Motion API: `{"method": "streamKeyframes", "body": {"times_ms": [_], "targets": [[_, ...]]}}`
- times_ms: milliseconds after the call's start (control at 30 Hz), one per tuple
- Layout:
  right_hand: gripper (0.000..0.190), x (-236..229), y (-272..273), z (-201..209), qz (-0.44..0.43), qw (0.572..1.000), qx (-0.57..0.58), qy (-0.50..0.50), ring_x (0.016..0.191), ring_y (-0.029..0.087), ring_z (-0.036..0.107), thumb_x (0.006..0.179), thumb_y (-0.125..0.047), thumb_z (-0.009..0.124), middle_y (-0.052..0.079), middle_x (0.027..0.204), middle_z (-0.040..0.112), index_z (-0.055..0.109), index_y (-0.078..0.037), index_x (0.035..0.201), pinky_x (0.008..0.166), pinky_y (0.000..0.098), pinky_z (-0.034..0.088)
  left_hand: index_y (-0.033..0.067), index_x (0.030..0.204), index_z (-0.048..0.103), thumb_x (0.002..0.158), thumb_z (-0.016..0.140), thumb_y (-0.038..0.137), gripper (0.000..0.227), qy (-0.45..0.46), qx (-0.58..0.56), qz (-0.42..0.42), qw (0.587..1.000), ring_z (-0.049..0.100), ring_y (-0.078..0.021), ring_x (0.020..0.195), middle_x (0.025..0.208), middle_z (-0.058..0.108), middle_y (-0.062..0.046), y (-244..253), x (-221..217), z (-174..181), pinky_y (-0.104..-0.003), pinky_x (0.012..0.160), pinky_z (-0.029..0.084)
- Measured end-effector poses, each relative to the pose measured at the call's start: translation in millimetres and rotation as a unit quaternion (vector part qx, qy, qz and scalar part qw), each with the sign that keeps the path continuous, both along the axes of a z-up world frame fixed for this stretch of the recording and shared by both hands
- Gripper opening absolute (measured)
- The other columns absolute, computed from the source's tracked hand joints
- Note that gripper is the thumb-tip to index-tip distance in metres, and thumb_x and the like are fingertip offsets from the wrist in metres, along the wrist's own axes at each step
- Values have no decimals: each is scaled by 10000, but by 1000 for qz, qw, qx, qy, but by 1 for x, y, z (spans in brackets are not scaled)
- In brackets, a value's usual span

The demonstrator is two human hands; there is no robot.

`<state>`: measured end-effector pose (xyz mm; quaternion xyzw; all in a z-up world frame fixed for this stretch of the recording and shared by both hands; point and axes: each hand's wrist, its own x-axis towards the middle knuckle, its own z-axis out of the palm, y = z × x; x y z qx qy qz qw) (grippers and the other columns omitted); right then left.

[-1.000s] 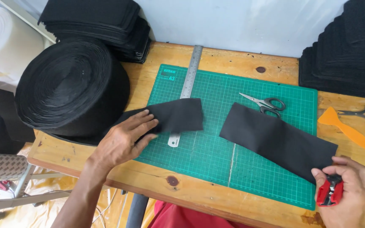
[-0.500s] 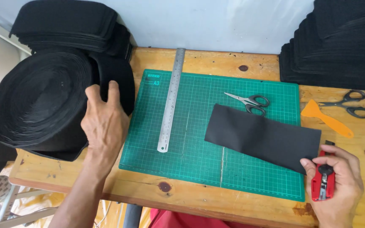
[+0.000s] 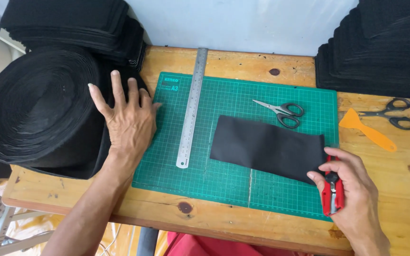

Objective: The person measures and cuts a piece of black fabric on a green cutting mat using a metal ruler and a red utility knife. They align the ruler to mark the cutting line and slice through the material to create a rectangular piece.

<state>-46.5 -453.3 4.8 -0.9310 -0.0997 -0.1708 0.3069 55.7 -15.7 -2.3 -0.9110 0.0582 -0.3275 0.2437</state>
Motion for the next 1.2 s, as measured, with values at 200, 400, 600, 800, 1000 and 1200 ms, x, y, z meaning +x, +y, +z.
{"method": "streamKeyframes", "body": {"times_ms": [200,400,600,800,1000,1200], "targets": [[231,5,-8,-10,-36,999,-3,10,1152,269,664,849,-107,838,190,1340,630,709,-47,1031,970,369,534,74,1024,754,991,639,94,121,-11,5,-33,999,565,-447,1436,1264,741,-130,1,3,-14,-723,1197,212],[266,6,-2,-2,-31,999,29,27,1219,263,658,802,-154,868,171,1303,649,695,-55,979,1035,375,514,147,936,657,1012,644,119,82,-35,-29,-109,993,612,-293,1299,1299,703,-68,-5,12,0,-511,1105,313],[223,-1,-29,-12,-65,996,-48,-38,1244,353,621,948,-24,817,240,1416,585,684,19,1121,1094,433,520,96,1046,659,1022,647,139,50,41,-159,-232,959,615,-305,1071,1139,693,-88,-40,-6,7,-425,808,446],[428,6,-67,-6,-150,954,-246,83,1210,369,687,707,2,814,194,1510,526,740,-84,1119,906,572,630,82,1172,527,977,529,594,548,332,-451,-142,816,675,-436,885,1101,672,-158,-87,-25,23,-571,607,528],[439,11,-77,-3,-145,895,-379,187,1212,214,698,739,-197,786,-52,1569,570,709,-313,1155,934,441,652,50,1424,490,740,787,782,1045,320,-355,-147,866,634,-399,995,1111,603,-166,-115,-17,0,-525,801,561],[168,13,-51,24,-83,978,-190,-29,949,299,717,1049,-61,696,156,1144,765,784,6,1176,934,403,569,79,1498,439,721,886,650,1063,374,-394,-155,825,582,-393,1085,1156,557,-164,-120,-5,1,-528,813,556]]}}
